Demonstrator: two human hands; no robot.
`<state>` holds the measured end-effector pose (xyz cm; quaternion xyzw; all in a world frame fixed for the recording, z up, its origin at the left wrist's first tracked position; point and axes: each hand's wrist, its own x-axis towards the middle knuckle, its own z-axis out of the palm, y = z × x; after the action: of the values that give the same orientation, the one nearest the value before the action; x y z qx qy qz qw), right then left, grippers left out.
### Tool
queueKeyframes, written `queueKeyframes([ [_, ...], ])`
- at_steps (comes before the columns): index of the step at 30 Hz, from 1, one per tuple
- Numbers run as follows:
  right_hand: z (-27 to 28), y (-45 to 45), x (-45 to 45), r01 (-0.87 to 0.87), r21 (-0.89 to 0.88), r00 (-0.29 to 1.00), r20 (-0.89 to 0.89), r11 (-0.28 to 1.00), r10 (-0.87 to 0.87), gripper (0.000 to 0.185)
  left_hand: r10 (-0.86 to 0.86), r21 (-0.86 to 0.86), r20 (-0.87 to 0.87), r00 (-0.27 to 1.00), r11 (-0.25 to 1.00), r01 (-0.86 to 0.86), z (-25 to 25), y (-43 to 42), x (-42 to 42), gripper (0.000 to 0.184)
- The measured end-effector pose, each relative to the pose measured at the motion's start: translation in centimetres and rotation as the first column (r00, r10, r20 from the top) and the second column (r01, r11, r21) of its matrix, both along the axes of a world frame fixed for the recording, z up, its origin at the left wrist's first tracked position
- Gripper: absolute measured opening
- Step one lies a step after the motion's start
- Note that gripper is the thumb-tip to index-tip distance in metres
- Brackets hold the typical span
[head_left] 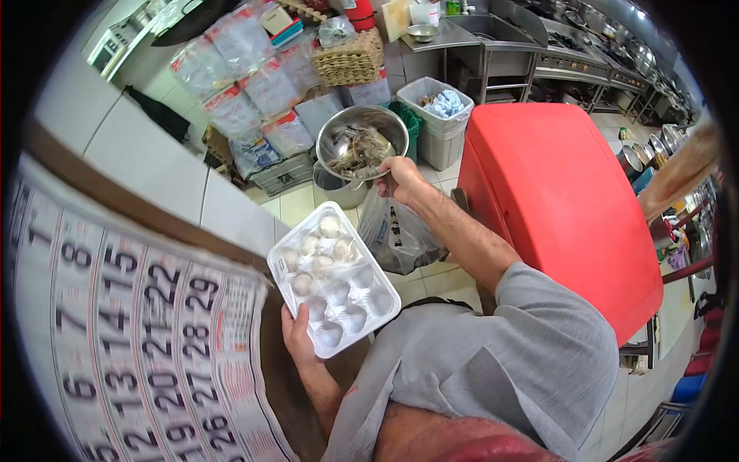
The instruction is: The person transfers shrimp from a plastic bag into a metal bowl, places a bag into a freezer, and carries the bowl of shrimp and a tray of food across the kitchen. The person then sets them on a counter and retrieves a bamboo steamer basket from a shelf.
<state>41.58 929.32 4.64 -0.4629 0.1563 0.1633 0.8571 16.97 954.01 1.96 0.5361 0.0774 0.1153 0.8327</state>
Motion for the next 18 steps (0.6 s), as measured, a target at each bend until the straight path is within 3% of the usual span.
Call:
queueKeyframes([
  [11,1.7,-10.7,22.0,0.377,0.089,0.922,0.065,0.922,-0.383,0.01,-0.185,0.0,-0.03,0.982,0.983,0.185,-1.2,1.6,31.3,0.039],
  [18,7.2,-20.4,31.3,0.571,0.075,0.801,0.163,0.817,-0.575,0.01,-0.375,0.01,-0.072,0.924,0.926,0.377,0.1,-3.0,50.0,0.038],
])
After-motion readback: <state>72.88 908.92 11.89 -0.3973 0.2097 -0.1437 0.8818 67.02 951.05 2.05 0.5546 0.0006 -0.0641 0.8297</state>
